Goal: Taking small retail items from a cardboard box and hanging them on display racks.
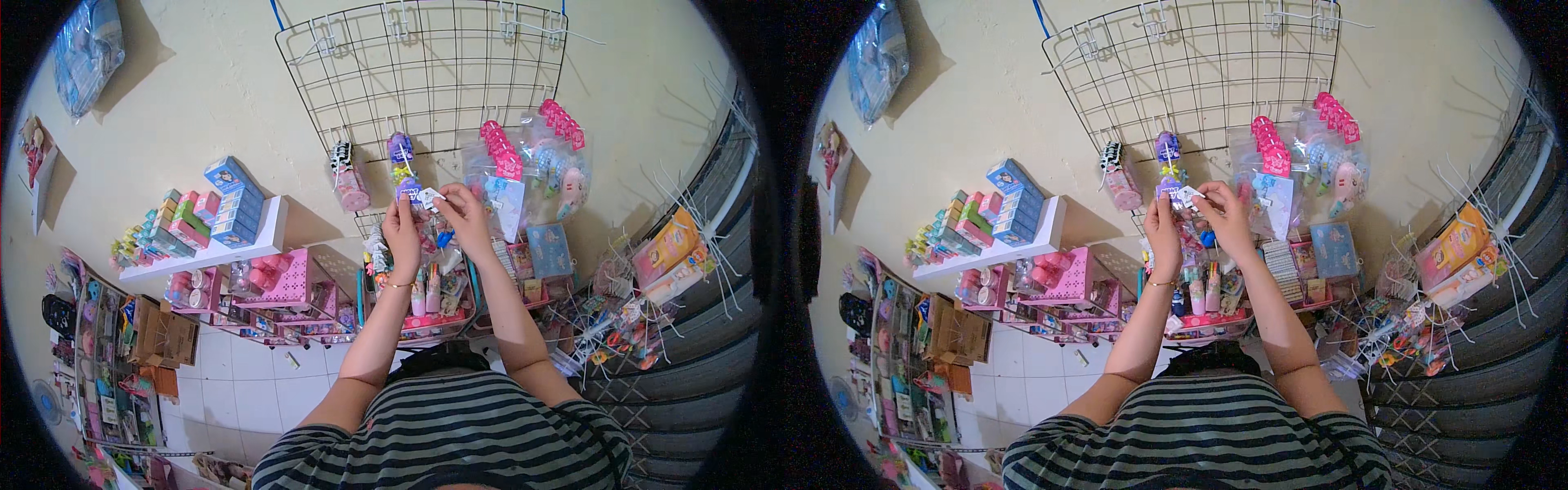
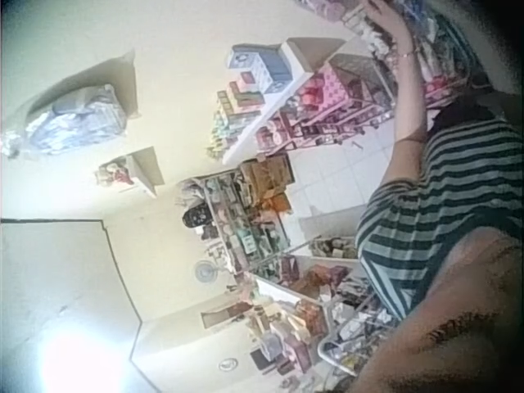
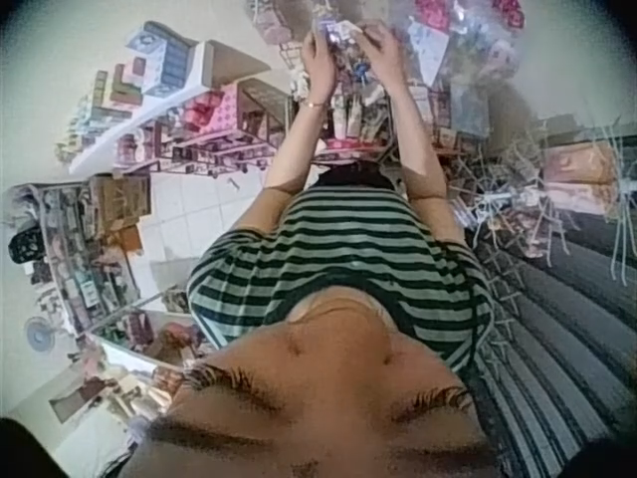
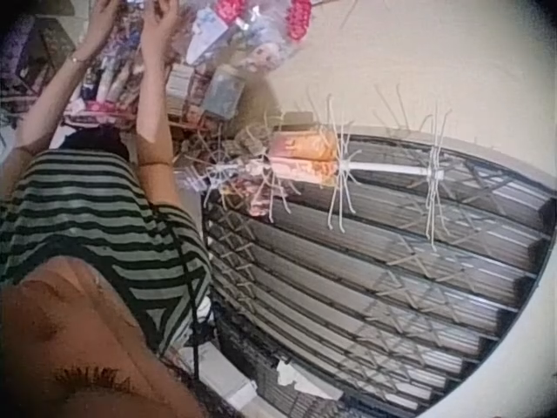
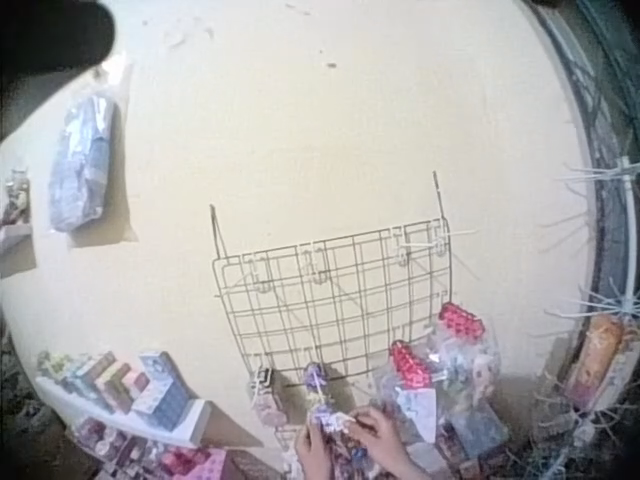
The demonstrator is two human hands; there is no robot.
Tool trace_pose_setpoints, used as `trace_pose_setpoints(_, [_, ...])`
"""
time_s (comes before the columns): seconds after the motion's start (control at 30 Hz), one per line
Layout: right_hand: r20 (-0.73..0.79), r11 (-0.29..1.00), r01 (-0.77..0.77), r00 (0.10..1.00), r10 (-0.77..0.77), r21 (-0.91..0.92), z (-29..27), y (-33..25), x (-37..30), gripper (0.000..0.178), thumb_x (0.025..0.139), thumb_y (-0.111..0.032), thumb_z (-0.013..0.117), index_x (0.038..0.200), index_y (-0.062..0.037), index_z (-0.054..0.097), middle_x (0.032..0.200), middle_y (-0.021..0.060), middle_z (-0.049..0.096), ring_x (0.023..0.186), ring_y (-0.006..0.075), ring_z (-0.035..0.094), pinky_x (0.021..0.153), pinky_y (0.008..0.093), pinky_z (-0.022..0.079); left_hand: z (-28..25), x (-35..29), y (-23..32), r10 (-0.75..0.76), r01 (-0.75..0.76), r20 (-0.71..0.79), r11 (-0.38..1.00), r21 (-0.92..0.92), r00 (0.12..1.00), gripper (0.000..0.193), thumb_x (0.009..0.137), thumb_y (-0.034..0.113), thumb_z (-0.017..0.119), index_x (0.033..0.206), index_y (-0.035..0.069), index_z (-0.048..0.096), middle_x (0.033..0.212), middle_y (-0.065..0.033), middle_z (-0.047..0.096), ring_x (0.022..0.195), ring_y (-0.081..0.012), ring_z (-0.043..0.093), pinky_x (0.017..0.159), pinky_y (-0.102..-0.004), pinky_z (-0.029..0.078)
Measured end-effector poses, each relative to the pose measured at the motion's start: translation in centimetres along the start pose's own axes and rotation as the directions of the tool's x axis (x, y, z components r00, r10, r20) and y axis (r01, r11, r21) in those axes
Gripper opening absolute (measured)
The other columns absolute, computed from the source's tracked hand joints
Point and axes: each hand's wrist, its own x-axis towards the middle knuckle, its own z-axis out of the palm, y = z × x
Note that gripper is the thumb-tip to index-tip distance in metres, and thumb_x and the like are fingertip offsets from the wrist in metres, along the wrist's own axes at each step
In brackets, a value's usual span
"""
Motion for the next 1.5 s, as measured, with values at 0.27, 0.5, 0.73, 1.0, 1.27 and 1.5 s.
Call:
trace_pose_setpoints(0.27, [-0.055,0.996,-0.004,0.998,0.009,0.087,-0.1,0.3,-0.3,0.015,0.085,-0.011,0.056,0.097,-0.0067,0.05,0.092,0.0032,0.06,0.079,0.0068,0.055,0.057,0.0204,0.048,0.8,-0.1,0.9,0.053,-0.057,0.043,0.994,0.096,0.998,0.027,0.092,0.025,0.045,0.081,0.003,0.055,0.064,-0.0001,0.055,0.053,-0.0041,0.048,0.049,-0.0187,0.037])
trace_pose_setpoints(0.5, [-0.059,0.999,-0.009,0.998,0.012,0.053,0.0,1.6,1.1,0.016,0.084,-0.012,0.058,0.097,-0.0055,0.05,0.091,0.0043,0.062,0.078,0.0071,0.055,0.056,0.0208,0.048,0.6,1.2,-0.5,0.023,-0.023,-0.006,0.998,0.064,1.0,0.026,0.092,0.025,0.046,0.078,0.003,0.053,0.062,0.0019,0.05,0.053,-0.0033,0.043,0.046,-0.019,0.032])
trace_pose_setpoints(0.73, [-0.15,0.998,0.006,0.989,0.003,0.059,0.1,4.5,5.0,0.015,0.083,-0.011,0.058,0.094,-0.0036,0.053,0.09,0.0047,0.061,0.076,0.0087,0.056,0.056,0.0222,0.051,-1.1,6.3,-3.0,0.032,-0.06,0.101,0.955,0.291,0.994,0.032,0.091,0.029,0.046,0.075,0.001,0.052,0.061,0.0008,0.049,0.054,-0.0052,0.042,0.048,-0.021,0.034])
trace_pose_setpoints(1.0, [-0.149,0.995,-0.081,0.985,0.09,0.064,-0.3,6.6,2.8,0.015,0.083,-0.012,0.058,0.095,-0.0045,0.054,0.091,0.0034,0.057,0.079,0.0101,0.056,0.059,0.025,0.053,-2.3,10.6,-3.9,0.059,-0.096,0.1,0.902,0.421,0.993,0.034,0.088,0.029,0.052,0.074,-0.002,0.06,0.055,-0.0013,0.053,0.049,-0.0059,0.048,0.045,-0.0221,0.038])
trace_pose_setpoints(1.27, [0.097,0.956,-0.276,0.959,0.267,0.096,0.7,10.6,-1.5,0.017,0.082,-0.014,0.06,0.097,-0.0054,0.054,0.088,-0.0004,0.055,0.08,0.0084,0.054,0.063,0.0257,0.053,-5.2,7.0,-4.7,0.07,-0.09,0.073,0.948,0.304,0.995,0.019,0.084,0.015,0.059,0.094,-0.001,0.057,0.08,-0.0051,0.061,0.073,-0.0089,0.056,0.064,-0.0206,0.044])
trace_pose_setpoints(1.5, [0.186,0.857,-0.506,0.856,0.483,0.098,3.5,16.5,-4.9,0.022,0.078,-0.018,0.065,0.097,-0.0109,0.056,0.089,-0.0023,0.057,0.079,0.0086,0.056,0.061,0.0239,0.047,-13.7,0.4,-6.4,0.036,-0.016,-0.041,0.911,0.411,0.998,0.019,0.085,0.011,0.057,0.1,0.0,0.055,0.091,-0.005,0.059,0.08,-0.0096,0.055,0.072,-0.0217,0.044])
